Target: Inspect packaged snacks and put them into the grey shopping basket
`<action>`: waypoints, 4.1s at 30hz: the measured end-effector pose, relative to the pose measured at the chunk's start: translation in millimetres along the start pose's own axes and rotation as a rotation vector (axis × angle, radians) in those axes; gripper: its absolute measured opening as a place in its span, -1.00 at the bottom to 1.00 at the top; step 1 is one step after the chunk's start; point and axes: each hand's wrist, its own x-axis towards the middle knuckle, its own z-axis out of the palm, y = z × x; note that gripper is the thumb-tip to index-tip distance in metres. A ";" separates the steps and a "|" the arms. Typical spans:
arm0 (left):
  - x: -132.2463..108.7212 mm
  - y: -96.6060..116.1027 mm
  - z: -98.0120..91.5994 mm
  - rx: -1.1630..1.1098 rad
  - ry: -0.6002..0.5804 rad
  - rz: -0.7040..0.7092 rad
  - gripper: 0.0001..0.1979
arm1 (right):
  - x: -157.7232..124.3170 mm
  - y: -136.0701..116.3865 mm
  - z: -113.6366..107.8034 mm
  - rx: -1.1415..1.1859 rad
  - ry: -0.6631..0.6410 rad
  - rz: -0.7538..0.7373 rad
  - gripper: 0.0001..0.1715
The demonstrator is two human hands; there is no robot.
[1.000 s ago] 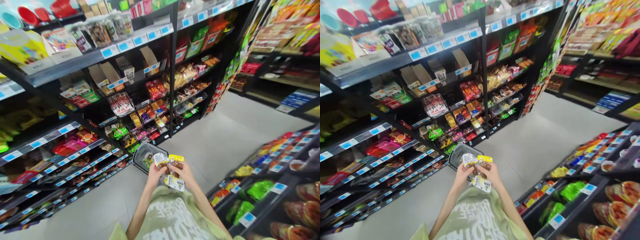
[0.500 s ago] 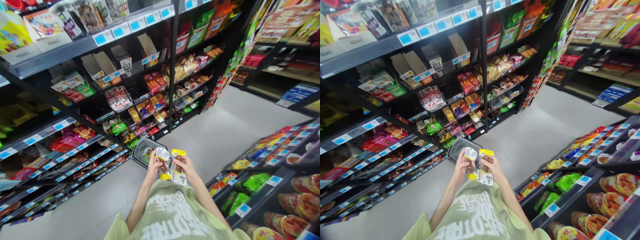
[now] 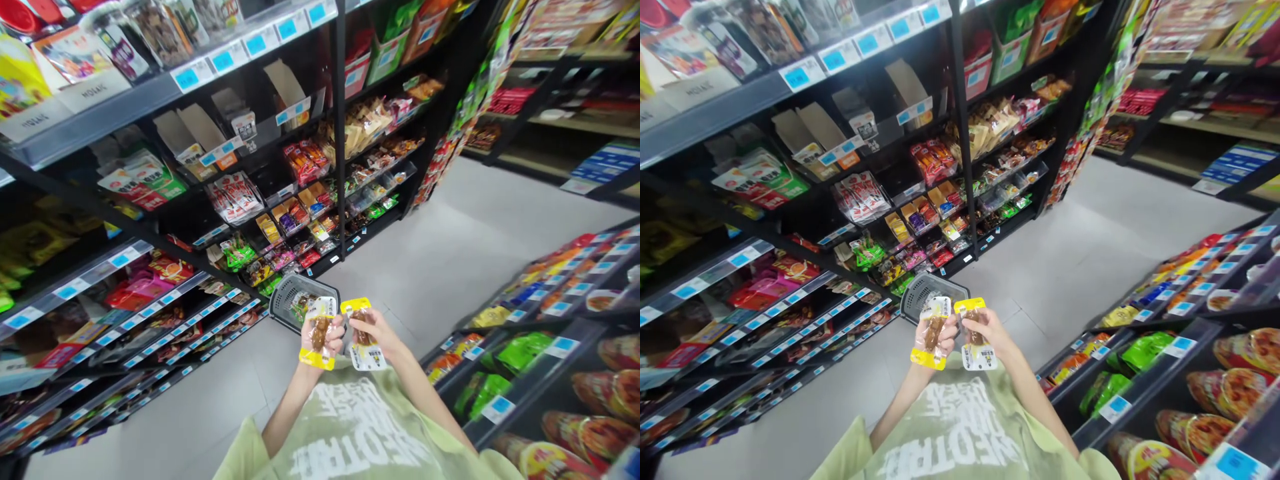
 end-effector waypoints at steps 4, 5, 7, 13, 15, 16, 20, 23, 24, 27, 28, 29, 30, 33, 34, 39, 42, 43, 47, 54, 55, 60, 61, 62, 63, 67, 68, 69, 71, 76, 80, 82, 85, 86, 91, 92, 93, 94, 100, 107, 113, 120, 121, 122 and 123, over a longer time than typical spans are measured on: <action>5.2 -12.5 -8.9 0.002 -0.012 -0.073 -0.69 | -3.8 -5.3 -8.8 -0.042 -0.068 -0.014 -0.57; 7.6 -15.8 -11.0 0.005 -0.005 -0.090 -0.72 | -5.1 -6.0 -10.0 -0.072 -0.116 -0.017 -0.59; 12.7 -20.7 -14.3 0.021 0.029 -0.122 -0.78 | -7.3 -6.5 -10.3 -0.136 -0.178 -0.022 -0.62; 11.1 -16.6 -12.4 0.074 0.074 -0.094 -0.53 | -3.2 -1.2 -9.1 -0.269 -0.063 -0.025 -0.58; 4.3 -12.2 -9.9 0.097 0.072 -0.033 -0.35 | -0.4 1.1 -10.5 -0.324 -0.001 -0.061 -0.55; 1.1 -10.4 -9.2 0.117 0.073 0.000 -0.28 | 0.5 1.7 -10.9 -0.349 0.020 -0.079 -0.54; -4.8 -7.0 -11.0 0.376 0.112 0.051 -0.38 | 0.4 -0.4 -10.4 -0.339 0.067 -0.092 -0.50; -1.5 -6.5 -15.1 0.601 0.189 0.057 -0.50 | -0.3 -2.6 -10.4 -0.275 0.097 -0.035 -0.49; 0.2 -6.3 -16.3 0.645 0.207 0.075 -0.52 | -0.2 -2.5 -10.9 -0.260 0.108 -0.023 -0.50; 4.5 -5.8 -17.4 0.794 0.246 0.212 -0.52 | 1.4 -0.5 -12.1 -0.228 0.125 -0.011 -0.51; 5.1 -5.8 -16.7 0.854 0.264 0.272 -0.53 | 2.1 0.1 -12.1 -0.209 0.127 -0.009 -0.52; 5.2 -5.9 -15.4 0.905 0.286 0.330 -0.53 | 2.7 0.3 -11.9 -0.180 0.132 -0.009 -0.53; 4.9 -6.1 -13.5 0.943 0.311 0.383 -0.53 | 3.4 0.0 -11.6 -0.140 0.139 -0.010 -0.54; 1.4 -5.9 -6.7 1.026 0.403 0.502 -0.54 | 5.4 -3.3 -11.9 -0.024 0.177 -0.014 -0.52; -0.2 -5.2 -4.6 1.063 0.436 0.531 -0.55 | 6.2 -4.7 -12.8 -0.009 0.192 -0.017 -0.50; -6.9 3.9 5.2 1.409 0.396 0.610 -0.76 | 9.3 -5.1 -17.0 -0.044 0.197 -0.039 -0.49; -9.2 9.1 14.0 1.560 0.263 0.700 -0.68 | 8.1 -1.3 -12.3 -0.085 0.088 -0.075 -0.51; -9.9 9.9 17.3 1.569 0.234 0.714 -0.65 | 7.0 -0.4 -9.6 -0.114 0.035 -0.088 -0.50; -12.0 9.6 27.4 1.579 0.198 0.694 -0.56 | 1.0 -3.2 -1.3 -0.238 -0.068 -0.118 -0.47; -11.2 7.9 32.0 1.558 0.151 0.656 -0.15 | -2.0 -5.1 -7.3 -0.226 -0.044 -0.121 -0.56; -11.2 8.2 32.3 1.560 0.156 0.638 -0.13 | -0.7 -2.9 -7.8 -0.194 -0.014 -0.133 -0.57; -10.9 7.8 30.3 1.629 0.104 0.564 -0.09 | 6.0 3.9 -6.6 -0.043 0.101 -0.170 -0.54; -10.8 7.0 29.2 1.637 0.098 0.564 -0.09 | 6.7 3.9 -6.6 -0.026 0.107 -0.177 -0.54; -10.7 6.1 28.2 1.637 0.096 0.564 -0.09 | 7.1 3.7 -6.9 -0.011 0.107 -0.182 -0.55; -10.5 5.2 27.3 1.629 0.095 0.561 -0.10 | 7.4 3.6 -7.4 -0.001 0.109 -0.183 -0.55; -9.6 2.4 24.6 1.567 0.118 0.527 -0.10 | 8.2 5.4 -11.1 -0.028 0.129 -0.174 -0.51; -9.2 2.0 23.9 1.553 0.137 0.517 -0.10 | 8.5 6.3 -12.0 -0.041 0.133 -0.174 -0.50; -8.9 1.7 23.2 1.542 0.154 0.508 -0.09 | 8.9 7.1 -12.7 -0.052 0.138 -0.176 -0.49; -8.3 1.3 21.4 1.529 0.178 0.493 -0.06 | 9.5 8.1 -13.4 -0.070 0.151 -0.171 -0.48; -7.7 1.6 18.0 1.540 0.174 0.486 -0.01 | 9.6 6.7 -11.6 -0.096 0.168 -0.149 -0.46; -7.9 1.5 16.4 1.552 0.168 0.493 0.00 | 9.2 5.5 -10.6 -0.094 0.168 -0.161 -0.45; -7.8 1.2 15.2 1.556 0.174 0.492 0.00 | 9.3 5.6 -10.8 -0.106 0.181 -0.161 -0.45; -7.3 0.7 13.3 1.564 0.182 0.485 0.00 | 9.9 6.5 -11.4 -0.117 0.191 -0.164 -0.45; -7.1 0.6 12.9 1.566 0.184 0.485 0.00 | 10.1 6.8 -11.6 -0.117 0.190 -0.166 -0.45; -6.1 0.3 11.3 1.575 0.185 0.485 0.00 | 10.4 7.5 -10.9 -0.115 0.199 -0.163 -0.44; -5.9 0.3 11.0 1.576 0.183 0.486 0.00 | 10.2 7.3 -10.4 -0.115 0.202 -0.162 -0.44; -5.7 0.2 10.6 1.575 0.182 0.485 0.00 | 10.0 6.8 -9.8 -0.115 0.205 -0.162 -0.44; -5.5 0.1 10.1 1.573 0.181 0.484 0.01 | 9.7 6.2 -9.0 -0.113 0.207 -0.163 -0.44; -4.5 -0.8 7.7 1.553 0.184 0.484 0.02 | 7.2 1.8 -3.4 -0.066 0.216 -0.153 -0.45; -4.0 -0.6 5.5 1.567 0.179 0.494 0.03 | 6.2 0.8 -2.0 -0.011 0.197 -0.147 -0.49; -4.5 -0.8 5.7 1.556 0.181 0.483 0.03 | 5.8 -0.3 -1.2 -0.011 0.209 -0.151 -0.55; -5.8 -0.4 7.0 1.577 0.205 0.476 0.03 | 6.1 -1.3 -0.9 -0.024 0.210 -0.155 -0.53; -5.8 -0.3 7.0 1.578 0.208 0.479 0.03 | 6.1 -1.5 -0.8 -0.035 0.208 -0.159 -0.52; -5.7 -0.2 6.9 1.580 0.210 0.480 0.03 | 6.1 -1.5 -0.7 -0.044 0.208 -0.163 -0.52; -5.7 0.0 7.0 1.582 0.214 0.479 0.03 | 6.3 -1.1 -0.7 -0.048 0.207 -0.166 -0.52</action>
